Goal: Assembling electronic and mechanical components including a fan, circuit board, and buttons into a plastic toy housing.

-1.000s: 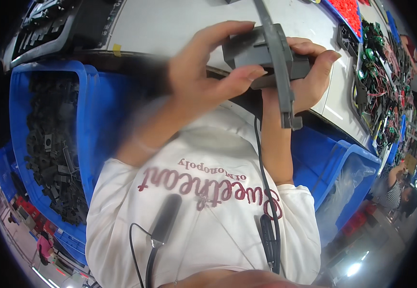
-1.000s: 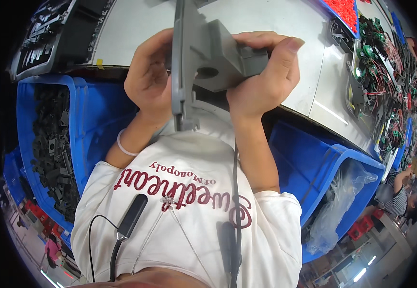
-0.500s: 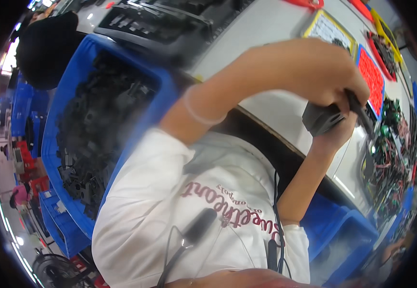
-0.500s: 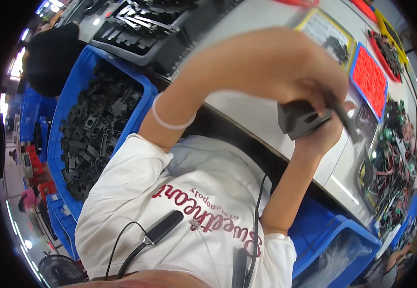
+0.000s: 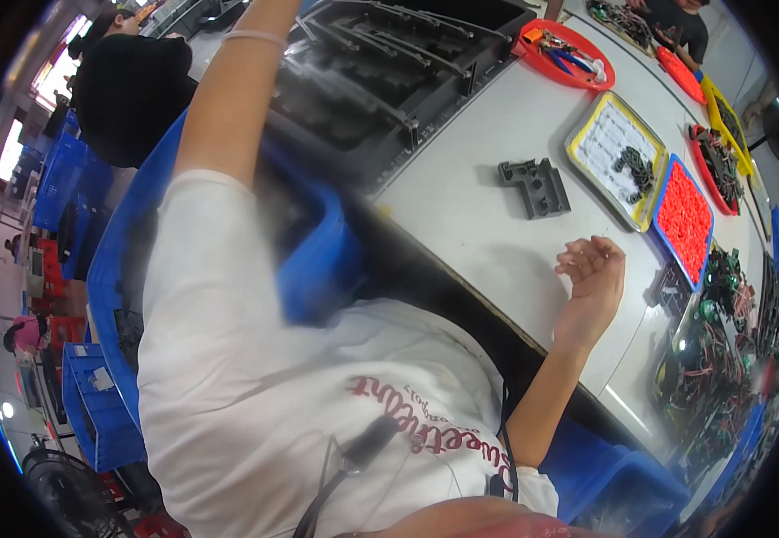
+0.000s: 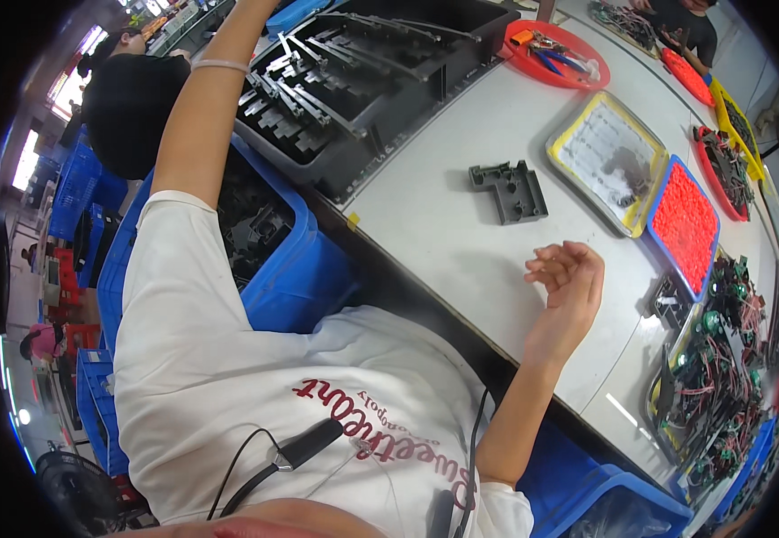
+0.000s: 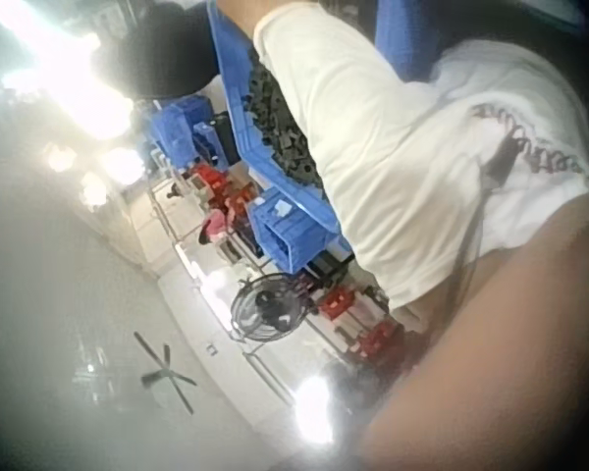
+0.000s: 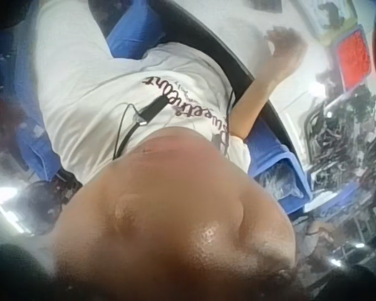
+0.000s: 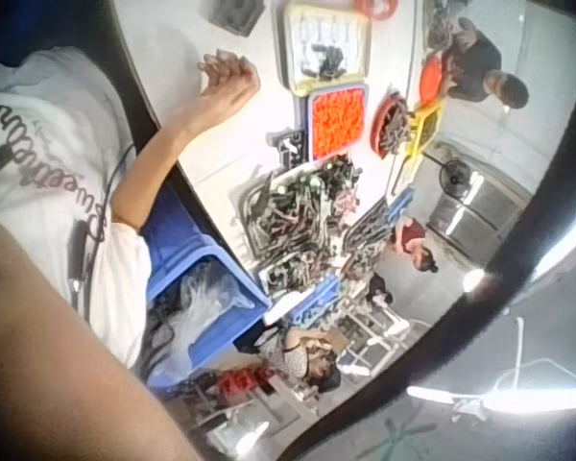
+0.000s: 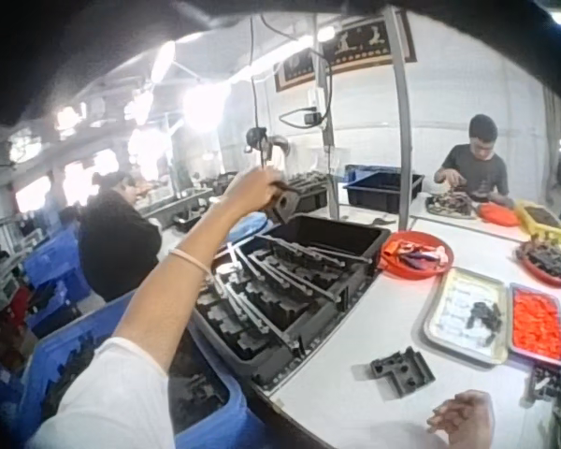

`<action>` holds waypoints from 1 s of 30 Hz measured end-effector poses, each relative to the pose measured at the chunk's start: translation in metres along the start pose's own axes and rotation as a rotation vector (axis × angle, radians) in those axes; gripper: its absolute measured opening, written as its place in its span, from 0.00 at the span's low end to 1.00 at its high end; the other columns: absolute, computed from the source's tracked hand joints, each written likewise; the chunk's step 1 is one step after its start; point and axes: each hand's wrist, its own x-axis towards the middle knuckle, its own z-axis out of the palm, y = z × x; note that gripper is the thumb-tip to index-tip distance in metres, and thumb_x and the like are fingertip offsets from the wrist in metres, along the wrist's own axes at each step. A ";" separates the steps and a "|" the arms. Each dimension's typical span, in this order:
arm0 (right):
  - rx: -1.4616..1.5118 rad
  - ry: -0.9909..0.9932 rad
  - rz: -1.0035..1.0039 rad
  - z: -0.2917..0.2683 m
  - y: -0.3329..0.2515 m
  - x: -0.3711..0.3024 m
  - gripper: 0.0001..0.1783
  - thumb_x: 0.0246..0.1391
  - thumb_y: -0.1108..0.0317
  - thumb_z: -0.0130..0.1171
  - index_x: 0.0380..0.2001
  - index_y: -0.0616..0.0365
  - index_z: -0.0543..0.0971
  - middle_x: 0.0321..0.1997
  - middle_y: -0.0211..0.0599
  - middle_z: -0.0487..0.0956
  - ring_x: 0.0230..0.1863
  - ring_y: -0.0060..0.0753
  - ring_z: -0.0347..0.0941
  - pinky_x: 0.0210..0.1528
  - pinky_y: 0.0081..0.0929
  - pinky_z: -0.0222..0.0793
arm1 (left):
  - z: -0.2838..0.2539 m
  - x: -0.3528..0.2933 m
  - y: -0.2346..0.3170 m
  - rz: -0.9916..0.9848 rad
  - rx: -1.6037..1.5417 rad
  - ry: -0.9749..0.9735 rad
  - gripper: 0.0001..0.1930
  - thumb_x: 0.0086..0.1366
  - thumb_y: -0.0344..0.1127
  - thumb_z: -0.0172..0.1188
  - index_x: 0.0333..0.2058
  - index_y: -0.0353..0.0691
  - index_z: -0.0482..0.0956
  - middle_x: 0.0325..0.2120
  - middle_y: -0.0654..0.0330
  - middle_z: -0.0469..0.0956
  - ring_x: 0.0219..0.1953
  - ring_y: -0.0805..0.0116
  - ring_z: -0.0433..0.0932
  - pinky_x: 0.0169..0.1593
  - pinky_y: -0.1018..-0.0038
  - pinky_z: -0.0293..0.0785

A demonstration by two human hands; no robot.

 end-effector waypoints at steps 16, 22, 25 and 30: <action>-0.387 -0.075 0.102 0.010 0.001 -0.003 0.18 0.66 0.59 0.41 0.40 0.63 0.73 0.29 0.36 0.76 0.29 0.24 0.71 0.34 0.21 0.66 | -0.003 -0.049 -0.039 0.090 0.158 -0.322 0.08 0.50 0.36 0.60 0.28 0.41 0.76 0.26 0.55 0.77 0.34 0.53 0.77 0.36 0.60 0.73; -0.406 -0.101 0.164 0.013 0.001 0.001 0.13 0.64 0.63 0.46 0.38 0.63 0.74 0.29 0.34 0.76 0.30 0.23 0.71 0.33 0.19 0.65 | 0.035 -0.046 -0.046 0.195 0.157 -0.213 0.05 0.51 0.32 0.59 0.28 0.40 0.77 0.27 0.54 0.77 0.35 0.53 0.76 0.41 0.62 0.72; -0.465 -0.138 0.147 0.023 -0.008 0.014 0.11 0.63 0.66 0.49 0.38 0.63 0.74 0.29 0.33 0.76 0.30 0.21 0.70 0.33 0.18 0.65 | 0.041 -0.038 -0.039 0.233 0.175 -0.138 0.05 0.50 0.31 0.59 0.28 0.40 0.77 0.26 0.54 0.77 0.35 0.53 0.76 0.41 0.62 0.72; -0.806 -0.340 -0.287 0.108 -0.065 0.074 0.10 0.57 0.69 0.55 0.38 0.63 0.78 0.34 0.34 0.81 0.35 0.24 0.76 0.40 0.21 0.68 | 0.001 -0.034 -0.044 0.003 -0.359 0.006 0.08 0.50 0.27 0.57 0.31 0.37 0.78 0.28 0.53 0.78 0.34 0.52 0.77 0.40 0.65 0.73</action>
